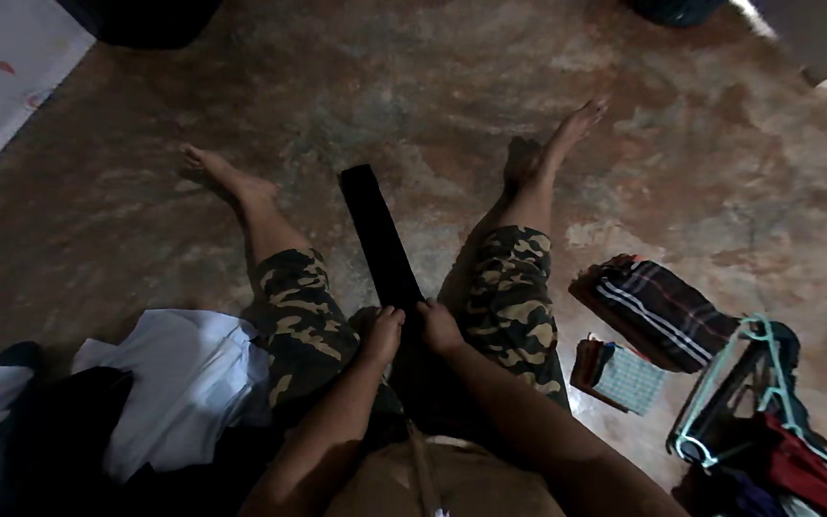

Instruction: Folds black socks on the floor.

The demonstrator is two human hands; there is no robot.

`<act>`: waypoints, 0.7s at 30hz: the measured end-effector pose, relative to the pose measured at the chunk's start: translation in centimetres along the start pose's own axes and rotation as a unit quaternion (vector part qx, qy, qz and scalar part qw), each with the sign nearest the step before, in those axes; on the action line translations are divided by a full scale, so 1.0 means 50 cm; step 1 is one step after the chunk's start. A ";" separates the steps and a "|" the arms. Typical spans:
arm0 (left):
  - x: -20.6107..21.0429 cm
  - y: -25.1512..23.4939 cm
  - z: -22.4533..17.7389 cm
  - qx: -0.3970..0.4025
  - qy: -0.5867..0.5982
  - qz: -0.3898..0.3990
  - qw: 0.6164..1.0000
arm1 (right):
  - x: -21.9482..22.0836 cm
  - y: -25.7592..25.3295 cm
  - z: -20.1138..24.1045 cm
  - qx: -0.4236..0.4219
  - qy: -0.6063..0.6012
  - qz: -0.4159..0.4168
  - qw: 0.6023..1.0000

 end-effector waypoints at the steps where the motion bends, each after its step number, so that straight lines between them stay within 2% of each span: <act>1: 0.002 0.002 -0.005 0.007 -0.018 0.004 1.000 | 0.007 0.005 0.012 -0.029 0.030 0.008 0.999; 6: 0.017 0.016 -0.013 0.012 -0.053 0.039 0.998 | 0.030 0.029 0.027 -0.060 0.117 0.090 0.987; 10: 0.029 0.019 -0.014 0.022 -0.072 0.074 0.994 | 0.025 0.027 0.026 -0.058 0.136 0.076 0.986; 21: 0.010 0.011 -0.005 0.014 -0.041 0.039 0.998 | -0.006 0.010 -0.005 -0.001 0.026 0.047 0.999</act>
Point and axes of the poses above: each hand's wrist, its own y-axis away from the middle knuckle, its own x-axis out of the palm, z = x × y, the point moved 10 cm from there along -y, towards the middle knuckle, and after that the axes turned 2 degrees about -x, right-handed, at the moved point
